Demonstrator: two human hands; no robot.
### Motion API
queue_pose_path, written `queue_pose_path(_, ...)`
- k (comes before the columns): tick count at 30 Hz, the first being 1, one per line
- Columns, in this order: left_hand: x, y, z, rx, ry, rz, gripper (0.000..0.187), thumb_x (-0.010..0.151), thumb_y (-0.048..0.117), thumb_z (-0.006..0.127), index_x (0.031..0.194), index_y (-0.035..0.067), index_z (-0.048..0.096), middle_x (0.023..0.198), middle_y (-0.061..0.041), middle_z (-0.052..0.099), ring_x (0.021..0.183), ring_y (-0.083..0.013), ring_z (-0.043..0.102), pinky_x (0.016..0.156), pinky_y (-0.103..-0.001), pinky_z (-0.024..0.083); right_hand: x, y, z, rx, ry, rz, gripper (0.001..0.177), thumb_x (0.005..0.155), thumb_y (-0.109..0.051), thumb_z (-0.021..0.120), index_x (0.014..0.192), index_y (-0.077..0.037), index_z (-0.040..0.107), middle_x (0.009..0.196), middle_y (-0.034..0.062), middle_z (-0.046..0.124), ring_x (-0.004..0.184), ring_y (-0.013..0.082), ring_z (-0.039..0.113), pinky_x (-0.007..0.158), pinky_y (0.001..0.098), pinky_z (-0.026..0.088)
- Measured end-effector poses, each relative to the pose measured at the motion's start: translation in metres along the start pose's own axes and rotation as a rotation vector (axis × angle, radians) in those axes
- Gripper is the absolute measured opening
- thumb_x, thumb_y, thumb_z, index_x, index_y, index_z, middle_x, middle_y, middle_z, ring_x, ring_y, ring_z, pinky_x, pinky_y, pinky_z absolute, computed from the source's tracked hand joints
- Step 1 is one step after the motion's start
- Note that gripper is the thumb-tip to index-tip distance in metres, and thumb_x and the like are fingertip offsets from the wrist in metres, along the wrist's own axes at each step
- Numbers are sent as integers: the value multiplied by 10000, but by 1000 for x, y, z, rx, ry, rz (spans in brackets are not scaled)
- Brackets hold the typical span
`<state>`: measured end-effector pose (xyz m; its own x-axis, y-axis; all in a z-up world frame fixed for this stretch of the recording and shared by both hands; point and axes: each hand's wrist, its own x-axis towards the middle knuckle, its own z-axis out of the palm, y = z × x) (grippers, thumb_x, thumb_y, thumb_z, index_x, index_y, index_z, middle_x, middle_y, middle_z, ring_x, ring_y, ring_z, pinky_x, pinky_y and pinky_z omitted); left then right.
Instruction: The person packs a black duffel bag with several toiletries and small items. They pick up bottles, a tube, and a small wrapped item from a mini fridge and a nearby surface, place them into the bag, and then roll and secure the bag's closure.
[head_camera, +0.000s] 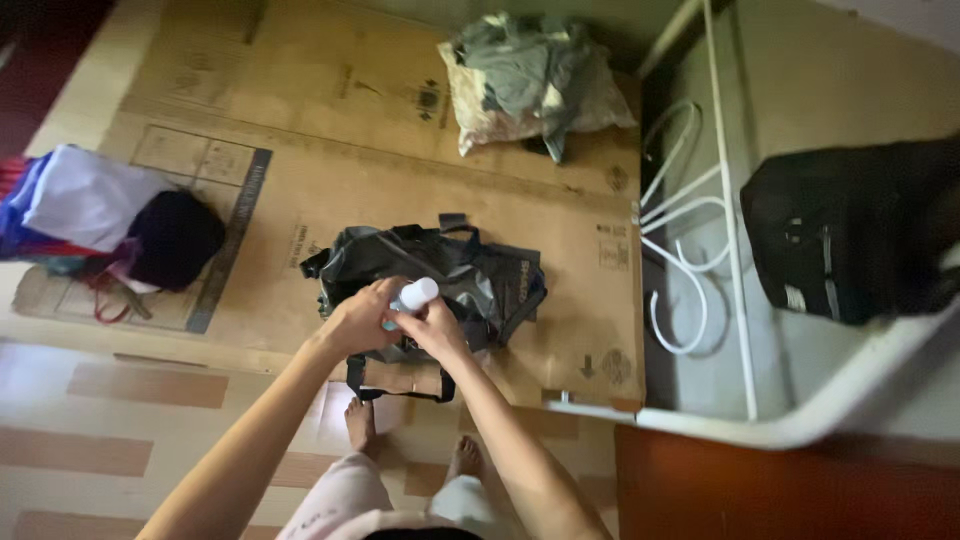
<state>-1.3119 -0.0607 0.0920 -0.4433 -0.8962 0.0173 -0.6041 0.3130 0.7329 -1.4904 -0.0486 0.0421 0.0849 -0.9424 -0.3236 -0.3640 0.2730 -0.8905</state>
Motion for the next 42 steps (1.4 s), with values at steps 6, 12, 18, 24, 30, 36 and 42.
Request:
queue_pose_path(6, -3, 36, 46, 91, -17, -92, 729, 670, 263, 867, 1295, 71, 545, 1213, -185, 663, 1163, -374, 641, 930, -439, 551, -13, 38, -43, 87, -134, -142, 393, 852, -311, 803, 1057, 5, 689, 832, 31, 736, 723, 93, 688, 624, 275, 547)
queue_pose_path(12, -1, 40, 91, -24, 95, -108, 823, 612, 258, 901, 1313, 59, 520, 1165, -199, 651, 1125, -400, 624, 909, -454, 532, -18, 56, -72, 160, -191, -81, 450, 841, -219, 775, 1231, -45, 633, 920, 11, 677, 776, 109, 626, 631, 268, 517)
queue_pose_path(18, 4, -21, 145, -182, 191, -146, 884, 618, 270, 915, 1352, 32, 482, 1160, -239, 650, 1127, -409, 628, 933, -451, 516, 15, 112, -82, 296, -407, 127, 480, 824, -118, 751, 1273, -125, 582, 1046, -22, 666, 955, 105, 708, 803, 260, 643)
queue_pose_path(24, 3, -95, 198, -169, 340, -201, 912, 585, 243, 938, 1346, 22, 487, 1215, -237, 580, 1146, -461, 531, 956, -504, 460, 95, 234, -61, -14, -337, 60, 467, 834, -107, 745, 1283, -94, 618, 1092, 82, 708, 893, 174, 678, 710, 313, 572)
queue_pose_path(30, -9, -131, 229, -46, 423, -414, 839, 579, 224, 906, 1329, 101, 552, 1270, -197, 569, 1134, -437, 523, 973, -486, 475, 142, 336, -35, -572, -203, -301, 573, 745, -152, 853, 1239, -50, 583, 1162, 184, 676, 1097, 336, 683, 916, 420, 552)
queue_pose_path(36, -36, -157, 242, -282, 442, -447, 711, 640, 207, 876, 1273, 83, 576, 1222, -178, 631, 1148, -405, 572, 995, -469, 482, 171, 390, -4, -786, -246, -160, 834, 677, -50, 763, 1450, -69, 451, 1424, 271, 467, 1274, 456, 519, 1054, 466, 479)
queue_pose_path(42, -42, -181, 270, -517, 595, -394, 691, 656, 130, 824, 1303, 73, 589, 1214, -157, 689, 1160, -347, 661, 1005, -410, 518, 208, 415, 3, -980, -270, -75, 878, 694, -96, 782, 1494, -120, 422, 1499, 210, 439, 1343, 425, 477, 1116, 462, 435)
